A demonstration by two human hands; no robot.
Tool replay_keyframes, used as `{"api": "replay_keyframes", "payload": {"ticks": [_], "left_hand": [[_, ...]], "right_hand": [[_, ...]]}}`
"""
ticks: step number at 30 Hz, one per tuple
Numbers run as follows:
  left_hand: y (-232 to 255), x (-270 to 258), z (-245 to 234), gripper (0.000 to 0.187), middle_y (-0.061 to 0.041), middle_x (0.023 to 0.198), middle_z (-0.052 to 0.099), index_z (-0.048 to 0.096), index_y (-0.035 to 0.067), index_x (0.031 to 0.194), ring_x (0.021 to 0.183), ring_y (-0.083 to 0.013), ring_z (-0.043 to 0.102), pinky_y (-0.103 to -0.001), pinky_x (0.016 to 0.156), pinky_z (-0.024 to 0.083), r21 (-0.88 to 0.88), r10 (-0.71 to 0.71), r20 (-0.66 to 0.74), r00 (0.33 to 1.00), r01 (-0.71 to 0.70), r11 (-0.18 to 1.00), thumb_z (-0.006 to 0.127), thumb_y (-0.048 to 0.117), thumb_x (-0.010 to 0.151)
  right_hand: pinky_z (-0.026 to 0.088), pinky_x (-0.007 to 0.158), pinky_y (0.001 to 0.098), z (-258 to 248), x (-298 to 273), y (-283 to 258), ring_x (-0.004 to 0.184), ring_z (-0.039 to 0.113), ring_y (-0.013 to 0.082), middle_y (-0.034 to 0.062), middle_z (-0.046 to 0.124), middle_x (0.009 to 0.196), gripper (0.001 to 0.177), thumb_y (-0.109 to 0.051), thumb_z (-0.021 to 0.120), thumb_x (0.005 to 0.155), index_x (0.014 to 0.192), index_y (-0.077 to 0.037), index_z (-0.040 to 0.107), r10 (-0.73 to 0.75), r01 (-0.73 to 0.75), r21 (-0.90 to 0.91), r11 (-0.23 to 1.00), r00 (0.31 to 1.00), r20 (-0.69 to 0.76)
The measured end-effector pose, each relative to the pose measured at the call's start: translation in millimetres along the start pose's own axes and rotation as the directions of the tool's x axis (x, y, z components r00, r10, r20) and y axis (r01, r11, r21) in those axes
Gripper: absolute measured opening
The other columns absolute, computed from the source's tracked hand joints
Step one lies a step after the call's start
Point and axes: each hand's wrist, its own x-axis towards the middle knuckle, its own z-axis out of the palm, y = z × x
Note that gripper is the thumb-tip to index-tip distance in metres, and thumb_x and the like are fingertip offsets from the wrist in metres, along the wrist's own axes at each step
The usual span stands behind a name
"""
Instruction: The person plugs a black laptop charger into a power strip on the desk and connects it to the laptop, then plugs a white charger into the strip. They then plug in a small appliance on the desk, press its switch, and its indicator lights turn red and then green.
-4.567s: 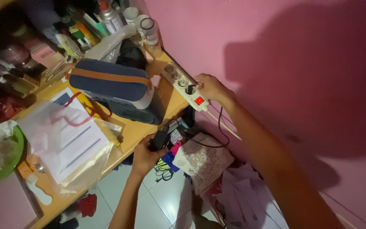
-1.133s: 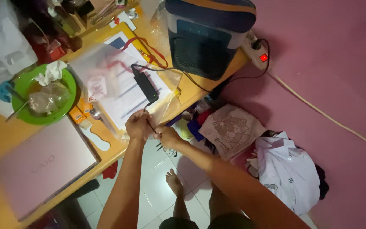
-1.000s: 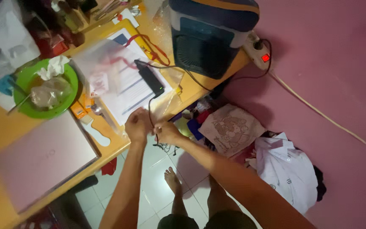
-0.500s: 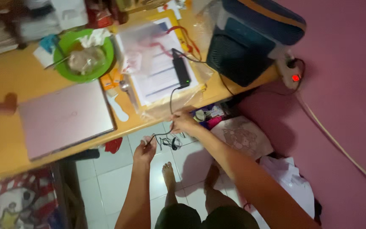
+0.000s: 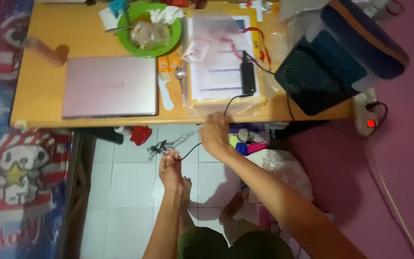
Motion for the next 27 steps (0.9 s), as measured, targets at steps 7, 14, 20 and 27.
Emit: {"api": "replay_keyframes", "payload": {"ticks": [7, 14, 20, 27], "left_hand": [[-2, -43, 30, 0.029, -0.008, 0.112, 0.070, 0.064, 0.000, 0.127, 0.104, -0.0155, 0.065, -0.030, 0.097, 0.051, 0.529, 0.215, 0.024, 0.976, -0.195, 0.826, 0.060, 0.014, 0.102], [27, -16, 26, 0.041, -0.006, 0.114, 0.068, 0.057, 0.006, 0.133, 0.111, -0.0235, 0.066, -0.038, 0.103, 0.052, -0.043, -0.174, -0.083, 0.981, 0.171, 0.984, 0.049, 0.033, 0.102], [25, 49, 19, 0.049, -0.006, 0.119, 0.067, 0.063, 0.009, 0.125, 0.107, -0.0202, 0.065, -0.037, 0.098, 0.052, 0.116, -0.342, 0.256, 0.904, 0.322, 0.940, 0.044, 0.011, 0.079], [4, 105, -10, 0.030, -0.021, 0.121, 0.063, 0.049, -0.011, 0.119, 0.113, -0.0317, 0.065, -0.043, 0.104, 0.055, -0.644, -0.459, 0.017, 0.888, 0.361, 0.675, 0.041, 0.015, 0.107]], "right_hand": [[0.057, 0.070, 0.0429, 55, 32, -88, 0.074, 0.071, 0.0311, 0.0204, 0.071, 0.078, 0.058, -0.045, 0.059, 0.102, 0.081, 0.008, 0.070, 0.053, -0.389, 0.202, 0.899, 0.555, 0.830], [0.056, 0.065, 0.0320, 41, 24, -100, 0.073, 0.062, 0.0128, 0.0046, 0.067, 0.087, 0.039, -0.028, 0.042, 0.107, 0.103, -0.003, 0.072, -0.169, -0.472, 0.552, 0.688, 0.636, 0.753], [0.059, 0.069, 0.0299, -3, 20, -80, 0.081, 0.064, 0.0113, 0.0012, 0.067, 0.089, 0.036, -0.029, 0.040, 0.109, 0.101, -0.005, 0.065, -0.253, -0.527, 0.696, 0.488, 0.678, 0.690], [0.051, 0.083, 0.0312, -43, 18, -44, 0.086, 0.061, 0.0150, 0.0034, 0.065, 0.087, 0.028, -0.026, 0.056, 0.107, 0.098, -0.001, 0.066, -0.306, -0.282, 0.625, 0.728, 0.682, 0.664]]}}
